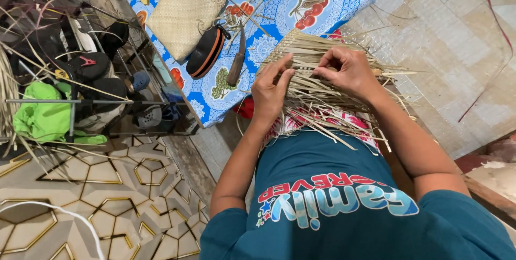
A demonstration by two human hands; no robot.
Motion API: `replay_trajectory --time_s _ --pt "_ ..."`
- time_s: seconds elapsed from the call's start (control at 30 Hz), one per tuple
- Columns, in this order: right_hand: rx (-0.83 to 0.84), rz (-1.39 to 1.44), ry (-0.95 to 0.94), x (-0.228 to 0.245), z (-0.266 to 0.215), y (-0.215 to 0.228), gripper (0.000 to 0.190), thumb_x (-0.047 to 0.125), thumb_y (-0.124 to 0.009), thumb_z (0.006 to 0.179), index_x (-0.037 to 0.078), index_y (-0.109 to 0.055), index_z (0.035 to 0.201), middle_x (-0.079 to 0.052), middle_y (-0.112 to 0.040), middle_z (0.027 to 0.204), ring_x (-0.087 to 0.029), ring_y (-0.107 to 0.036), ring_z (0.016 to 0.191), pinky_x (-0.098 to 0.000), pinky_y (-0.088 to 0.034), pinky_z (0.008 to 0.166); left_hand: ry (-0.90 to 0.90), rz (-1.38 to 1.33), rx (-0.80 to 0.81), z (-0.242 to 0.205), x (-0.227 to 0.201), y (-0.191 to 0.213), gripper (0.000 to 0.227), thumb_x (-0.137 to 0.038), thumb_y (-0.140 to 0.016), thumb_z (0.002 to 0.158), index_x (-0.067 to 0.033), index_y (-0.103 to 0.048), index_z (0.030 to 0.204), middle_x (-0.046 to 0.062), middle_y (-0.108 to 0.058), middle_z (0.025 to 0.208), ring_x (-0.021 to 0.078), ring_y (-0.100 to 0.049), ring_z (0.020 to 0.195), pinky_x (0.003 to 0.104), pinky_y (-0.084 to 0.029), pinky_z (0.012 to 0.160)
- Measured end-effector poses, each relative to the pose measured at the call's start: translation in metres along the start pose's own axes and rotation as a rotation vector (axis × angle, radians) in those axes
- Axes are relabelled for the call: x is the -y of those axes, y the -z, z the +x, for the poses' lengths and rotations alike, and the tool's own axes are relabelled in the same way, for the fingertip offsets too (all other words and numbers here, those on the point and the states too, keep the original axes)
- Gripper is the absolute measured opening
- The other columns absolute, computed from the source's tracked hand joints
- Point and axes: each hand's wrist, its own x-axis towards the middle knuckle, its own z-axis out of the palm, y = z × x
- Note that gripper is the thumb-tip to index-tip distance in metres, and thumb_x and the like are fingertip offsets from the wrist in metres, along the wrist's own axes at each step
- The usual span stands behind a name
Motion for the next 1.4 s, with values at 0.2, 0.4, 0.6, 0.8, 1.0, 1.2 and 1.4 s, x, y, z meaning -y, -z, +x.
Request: replay_trajectory --time_s 0.2,0.4,0.6,0.8,1.0,1.2,1.4 --pt "-0.006 -0.011 -0.099 0.006 -0.002 0.003 0.023 0.021 -0.093 0.080 0.011 -0.073 0.084 -0.004 -0.063 0.067 -0.015 -0.059 0.063 -0.0305 -0.047 0.059 0.000 0.250 0.135 0.007 0.007 0.000 0.012 -0.021 -0.072 0.095 -0.0278 -0.077 0.105 -0.005 -0.068 0.092 0.0239 -0.072 0.091 0.039 -0.056 0.084" --pt "-0.021 -0.116 -0.180 0.013 0.001 0.008 0.027 0.029 -0.094 0.078 0.013 -0.074 0.084 -0.005 -0.068 0.069 -0.019 -0.067 0.066 -0.0324 -0.049 0.060 0.099 0.330 0.140 0.014 0.003 -0.008 0.011 -0.032 -0.076 0.091 -0.0232 -0.071 0.092 -0.003 -0.065 0.090 0.0291 -0.073 0.088 0.045 -0.056 0.080" --pt "0.000 -0.109 -0.194 0.018 -0.001 0.015 0.023 0.028 -0.094 0.078 0.014 -0.077 0.085 -0.005 -0.069 0.072 -0.020 -0.068 0.071 -0.0320 -0.052 0.065 0.126 0.361 0.159 0.022 0.007 -0.009 0.012 -0.022 -0.078 0.086 -0.0182 -0.067 0.089 0.002 -0.065 0.081 0.0325 -0.072 0.085 0.047 -0.055 0.078" --pt "0.028 -0.044 -0.176 0.014 0.002 0.017 0.019 0.023 -0.093 0.077 0.015 -0.078 0.085 -0.003 -0.069 0.072 -0.017 -0.066 0.071 -0.0295 -0.052 0.066 0.157 0.338 0.170 0.023 -0.006 -0.005 0.013 -0.015 -0.078 0.086 -0.0161 -0.066 0.091 0.001 -0.068 0.079 0.0287 -0.072 0.084 0.046 -0.056 0.077" --pt "0.023 -0.011 -0.144 0.004 0.003 0.015 0.021 0.021 -0.094 0.076 0.012 -0.078 0.085 -0.004 -0.068 0.072 -0.017 -0.066 0.072 -0.0289 -0.052 0.067 0.179 0.273 0.237 0.023 -0.014 0.003 0.018 -0.006 -0.076 0.088 -0.0143 -0.067 0.102 0.003 -0.070 0.085 0.0267 -0.070 0.086 0.046 -0.055 0.082" --pt "0.035 0.006 -0.147 0.003 0.003 0.014 0.020 0.020 -0.094 0.077 0.011 -0.077 0.085 -0.004 -0.068 0.072 -0.015 -0.064 0.072 -0.0279 -0.051 0.067 0.167 0.245 0.238 0.022 -0.016 0.003 0.021 -0.002 -0.075 0.088 -0.0125 -0.069 0.106 0.004 -0.069 0.085 0.0275 -0.070 0.086 0.047 -0.054 0.083" --pt "0.031 0.019 -0.130 0.004 0.003 0.014 0.020 0.018 -0.094 0.078 0.010 -0.077 0.085 -0.005 -0.067 0.072 -0.015 -0.063 0.071 -0.0281 -0.050 0.067 0.098 0.306 0.202 0.019 0.003 -0.003 0.015 -0.021 -0.082 0.082 -0.0212 -0.071 0.092 0.000 -0.069 0.083 0.0266 -0.071 0.088 0.044 -0.056 0.082"
